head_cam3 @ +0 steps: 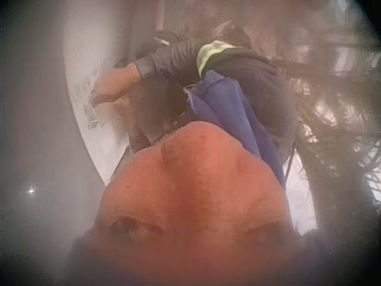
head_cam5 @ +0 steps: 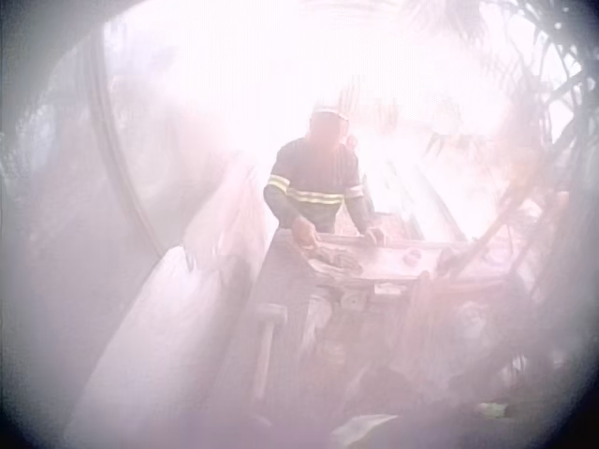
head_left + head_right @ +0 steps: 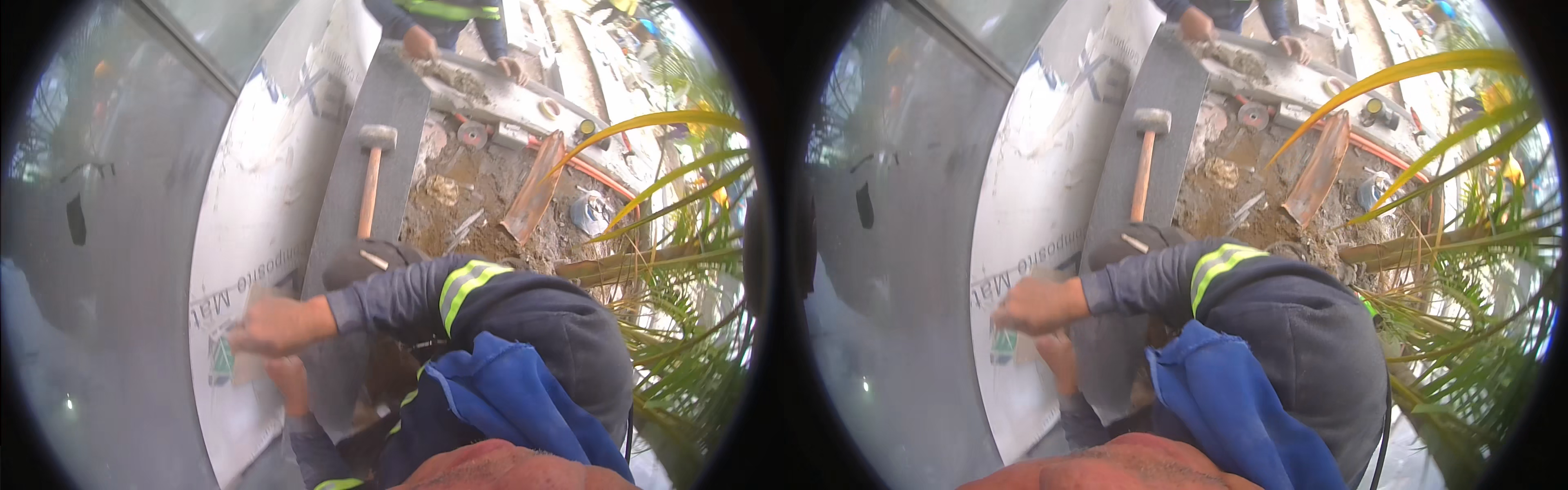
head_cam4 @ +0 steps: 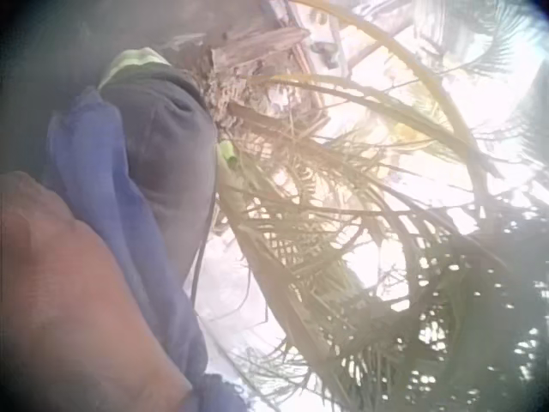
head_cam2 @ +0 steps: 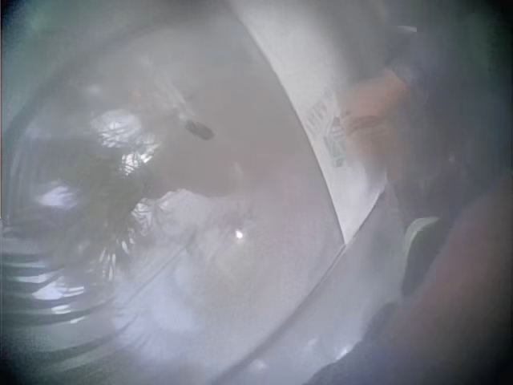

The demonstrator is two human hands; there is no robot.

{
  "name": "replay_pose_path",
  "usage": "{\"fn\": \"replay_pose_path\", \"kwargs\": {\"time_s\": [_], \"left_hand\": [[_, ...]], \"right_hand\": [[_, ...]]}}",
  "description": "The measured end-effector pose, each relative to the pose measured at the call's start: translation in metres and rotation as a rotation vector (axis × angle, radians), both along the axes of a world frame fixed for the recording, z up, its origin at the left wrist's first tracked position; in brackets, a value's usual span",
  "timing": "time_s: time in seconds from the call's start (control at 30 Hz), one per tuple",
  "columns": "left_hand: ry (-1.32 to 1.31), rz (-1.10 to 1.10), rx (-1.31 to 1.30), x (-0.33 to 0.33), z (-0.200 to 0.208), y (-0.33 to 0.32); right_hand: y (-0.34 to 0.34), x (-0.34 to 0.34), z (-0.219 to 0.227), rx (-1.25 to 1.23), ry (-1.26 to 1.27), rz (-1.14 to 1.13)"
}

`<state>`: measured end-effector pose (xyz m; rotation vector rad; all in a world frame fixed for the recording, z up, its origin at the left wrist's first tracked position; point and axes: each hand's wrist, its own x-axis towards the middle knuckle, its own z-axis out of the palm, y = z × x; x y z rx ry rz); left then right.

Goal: The person spreads mortar on a curved surface using a trowel, places a stone tile, and taps it into place with a rubber mallet. The person repeats this process for multiple tiles, adjusting their position and ensuring alignment.

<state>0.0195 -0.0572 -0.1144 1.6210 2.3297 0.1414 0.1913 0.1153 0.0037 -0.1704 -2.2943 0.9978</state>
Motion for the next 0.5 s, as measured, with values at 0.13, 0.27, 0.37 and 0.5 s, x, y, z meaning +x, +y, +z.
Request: {"fn": "replay_pose_path", "kwargs": {"time_s": [0.13,0.27,0.37,0.5], "left_hand": [[-0.451,0.177,0.201,0.042,0.078,0.023],[-1.216,0.272,0.846,0.107,0.107,0.057],[-1.215,0.145,0.834,0.131,0.124,0.079],[-1.123,0.075,0.756,0.139,0.141,0.096]], "right_hand": [[0.017,0.025,-0.008,0.018,0.23,-0.053],[0.027,0.061,-0.015,-0.298,0.107,0.158],[0.041,0.073,-0.01,-0.231,-0.005,0.144],[0.056,0.086,-0.016,-0.248,0.254,0.099]]}}
